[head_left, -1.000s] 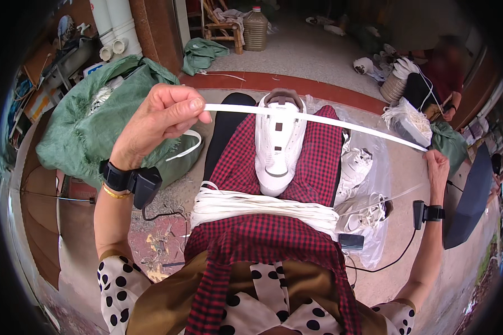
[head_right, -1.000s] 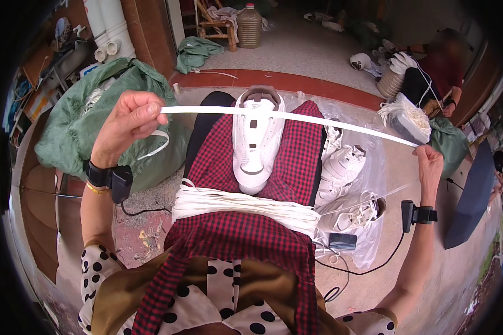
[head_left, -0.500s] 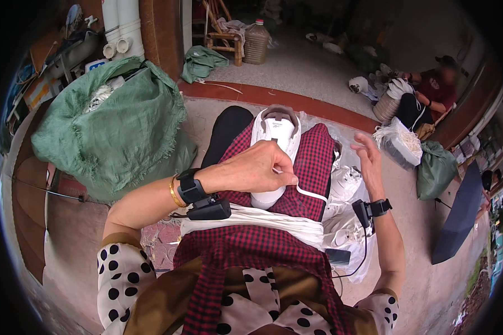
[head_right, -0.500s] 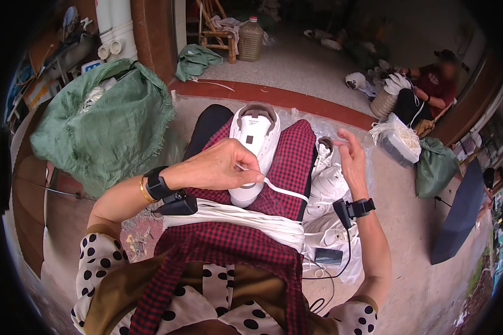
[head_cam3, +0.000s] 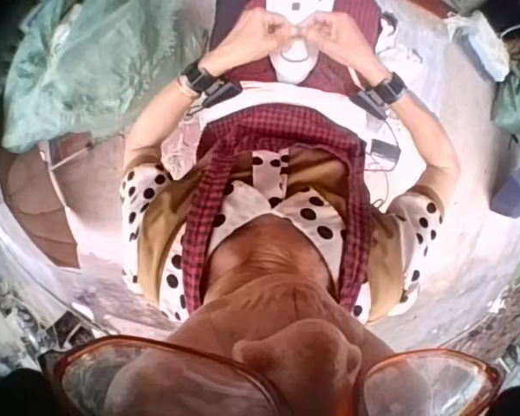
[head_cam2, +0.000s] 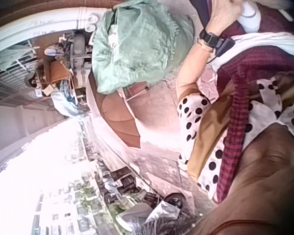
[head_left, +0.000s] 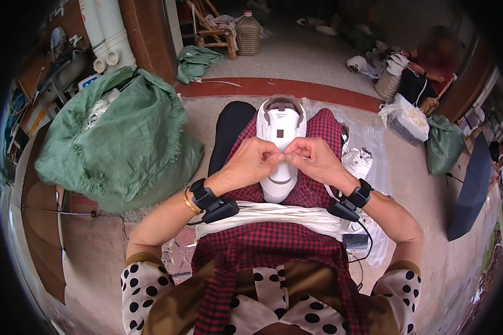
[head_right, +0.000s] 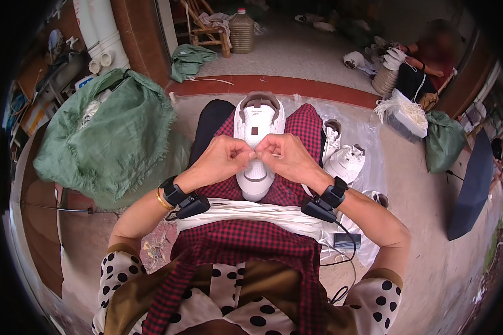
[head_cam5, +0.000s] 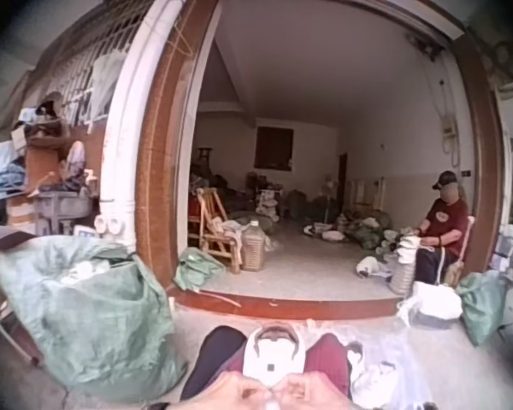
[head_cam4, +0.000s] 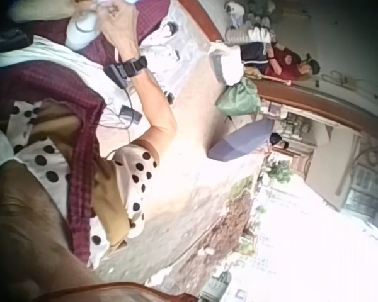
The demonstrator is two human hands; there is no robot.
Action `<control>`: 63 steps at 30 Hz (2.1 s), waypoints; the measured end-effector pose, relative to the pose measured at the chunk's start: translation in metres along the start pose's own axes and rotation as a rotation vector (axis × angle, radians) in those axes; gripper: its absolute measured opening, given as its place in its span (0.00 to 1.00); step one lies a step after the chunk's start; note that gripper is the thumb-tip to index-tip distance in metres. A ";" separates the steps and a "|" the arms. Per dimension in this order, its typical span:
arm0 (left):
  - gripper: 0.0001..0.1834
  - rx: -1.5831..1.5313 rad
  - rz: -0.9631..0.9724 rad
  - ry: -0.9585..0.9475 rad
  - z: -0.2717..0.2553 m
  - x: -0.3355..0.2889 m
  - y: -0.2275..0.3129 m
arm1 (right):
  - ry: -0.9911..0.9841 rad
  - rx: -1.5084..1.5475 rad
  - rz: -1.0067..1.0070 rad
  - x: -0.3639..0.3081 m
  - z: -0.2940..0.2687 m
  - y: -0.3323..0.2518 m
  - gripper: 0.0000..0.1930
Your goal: The recorder is lacing white sneakers using white laces while sitting in a semi-outdoor workspace.
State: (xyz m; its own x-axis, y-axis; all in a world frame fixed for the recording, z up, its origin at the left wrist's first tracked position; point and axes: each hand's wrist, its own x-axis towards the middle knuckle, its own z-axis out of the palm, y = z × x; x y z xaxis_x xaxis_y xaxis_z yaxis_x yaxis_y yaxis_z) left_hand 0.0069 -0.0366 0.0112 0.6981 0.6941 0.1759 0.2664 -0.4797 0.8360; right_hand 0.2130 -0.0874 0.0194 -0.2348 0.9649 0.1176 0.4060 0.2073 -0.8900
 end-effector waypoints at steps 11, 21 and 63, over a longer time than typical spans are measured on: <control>0.11 0.082 0.093 0.218 0.015 0.004 -0.020 | 0.135 -0.427 -0.248 0.004 -0.008 0.025 0.08; 0.11 0.111 0.090 0.245 0.019 0.005 -0.021 | 0.181 -0.391 -0.323 0.005 -0.004 0.034 0.07; 0.06 0.390 0.369 0.228 0.022 0.011 -0.035 | 0.030 -0.568 -0.436 0.014 -0.015 0.035 0.06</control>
State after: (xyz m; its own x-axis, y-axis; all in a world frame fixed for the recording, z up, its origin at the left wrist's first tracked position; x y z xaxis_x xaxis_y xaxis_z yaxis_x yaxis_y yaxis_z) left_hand 0.0201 -0.0244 -0.0274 0.6423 0.5203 0.5628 0.2872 -0.8442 0.4526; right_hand 0.2367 -0.0643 -0.0036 -0.4592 0.7772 0.4302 0.6795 0.6192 -0.3935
